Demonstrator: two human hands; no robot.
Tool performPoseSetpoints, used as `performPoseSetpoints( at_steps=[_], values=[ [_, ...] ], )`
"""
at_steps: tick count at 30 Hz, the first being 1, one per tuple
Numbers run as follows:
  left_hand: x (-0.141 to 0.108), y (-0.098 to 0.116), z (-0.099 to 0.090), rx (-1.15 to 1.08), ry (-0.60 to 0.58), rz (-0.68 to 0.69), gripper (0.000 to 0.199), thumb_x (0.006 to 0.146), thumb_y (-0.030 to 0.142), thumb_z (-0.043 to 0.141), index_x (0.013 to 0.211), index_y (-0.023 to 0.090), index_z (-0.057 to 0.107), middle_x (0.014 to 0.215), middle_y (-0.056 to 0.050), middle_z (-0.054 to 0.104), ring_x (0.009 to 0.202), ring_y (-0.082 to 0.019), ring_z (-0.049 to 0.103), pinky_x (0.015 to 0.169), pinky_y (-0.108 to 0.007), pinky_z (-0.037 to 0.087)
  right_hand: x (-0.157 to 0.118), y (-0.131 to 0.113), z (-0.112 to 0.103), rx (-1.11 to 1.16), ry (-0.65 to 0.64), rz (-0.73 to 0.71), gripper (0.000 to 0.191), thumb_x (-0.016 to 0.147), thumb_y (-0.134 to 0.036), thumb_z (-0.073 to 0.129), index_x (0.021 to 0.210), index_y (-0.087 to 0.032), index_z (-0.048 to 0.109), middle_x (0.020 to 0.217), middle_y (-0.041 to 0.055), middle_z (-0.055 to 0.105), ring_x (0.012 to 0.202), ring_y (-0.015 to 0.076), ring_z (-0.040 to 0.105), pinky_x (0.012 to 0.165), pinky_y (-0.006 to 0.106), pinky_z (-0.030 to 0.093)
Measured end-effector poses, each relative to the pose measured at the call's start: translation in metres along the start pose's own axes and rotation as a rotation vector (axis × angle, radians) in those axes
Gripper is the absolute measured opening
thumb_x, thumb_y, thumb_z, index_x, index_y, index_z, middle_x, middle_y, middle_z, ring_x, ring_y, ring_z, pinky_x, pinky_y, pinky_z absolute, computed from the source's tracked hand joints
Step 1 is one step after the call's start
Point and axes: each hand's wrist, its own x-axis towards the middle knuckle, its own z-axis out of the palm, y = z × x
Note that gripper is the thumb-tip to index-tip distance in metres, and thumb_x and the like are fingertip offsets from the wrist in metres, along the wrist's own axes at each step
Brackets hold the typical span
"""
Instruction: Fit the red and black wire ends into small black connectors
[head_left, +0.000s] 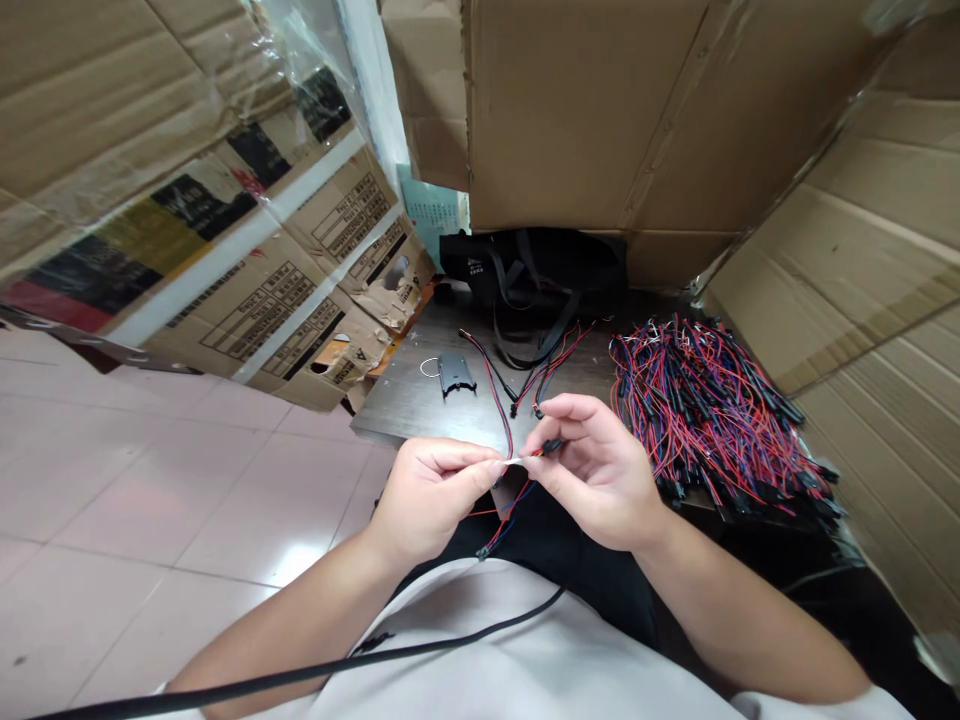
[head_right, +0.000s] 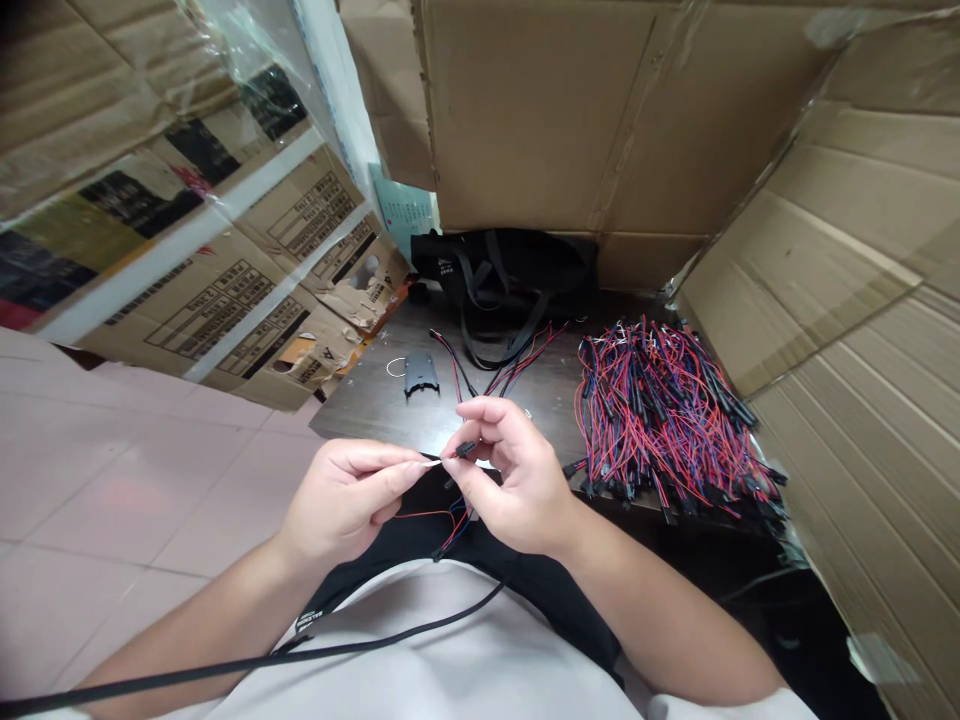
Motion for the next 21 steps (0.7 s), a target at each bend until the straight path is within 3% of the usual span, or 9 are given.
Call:
performPoseSetpoints(
  at_steps=[7, 14, 21],
  values=[
    [0.0, -0.002, 0.0, -0.028, 0.015, 0.005, 0.023, 0.077, 0.035, 0.073, 0.072, 0.014, 0.078, 0.051, -0.002, 0.06, 0.043, -0.007, 0.044, 0.038, -0.019, 0.029, 0.0, -0.001, 0.0, -0.005, 0.006, 0.01, 0.036, 0.086, -0.012, 0.062, 0.116, -0.024, 0.046, 0.085, 0.0016, 0.063, 0.077, 0.0129, 0.063, 0.063, 0.025, 0.053],
    [0.001, -0.009, -0.001, -0.038, 0.011, -0.038, 0.029, 0.076, 0.04, 0.072, 0.077, 0.012, 0.078, 0.05, -0.002, 0.056, 0.041, -0.005, 0.035, 0.036, -0.019, 0.022, -0.001, 0.001, -0.001, -0.004, 0.028, 0.039, 0.035, 0.086, -0.019, 0.064, 0.115, -0.024, 0.046, 0.085, 0.0019, 0.064, 0.07, 0.0128, 0.062, 0.055, 0.024, 0.052],
    [0.003, -0.011, 0.0, -0.09, 0.002, -0.076, 0.03, 0.075, 0.04, 0.073, 0.078, 0.011, 0.078, 0.047, 0.0, 0.052, 0.041, -0.004, 0.026, 0.038, -0.02, 0.017, 0.0, 0.004, 0.0, 0.02, 0.025, 0.033, 0.035, 0.086, -0.017, 0.064, 0.115, -0.023, 0.046, 0.084, 0.0021, 0.063, 0.073, 0.0129, 0.063, 0.061, 0.026, 0.054]
  ],
)
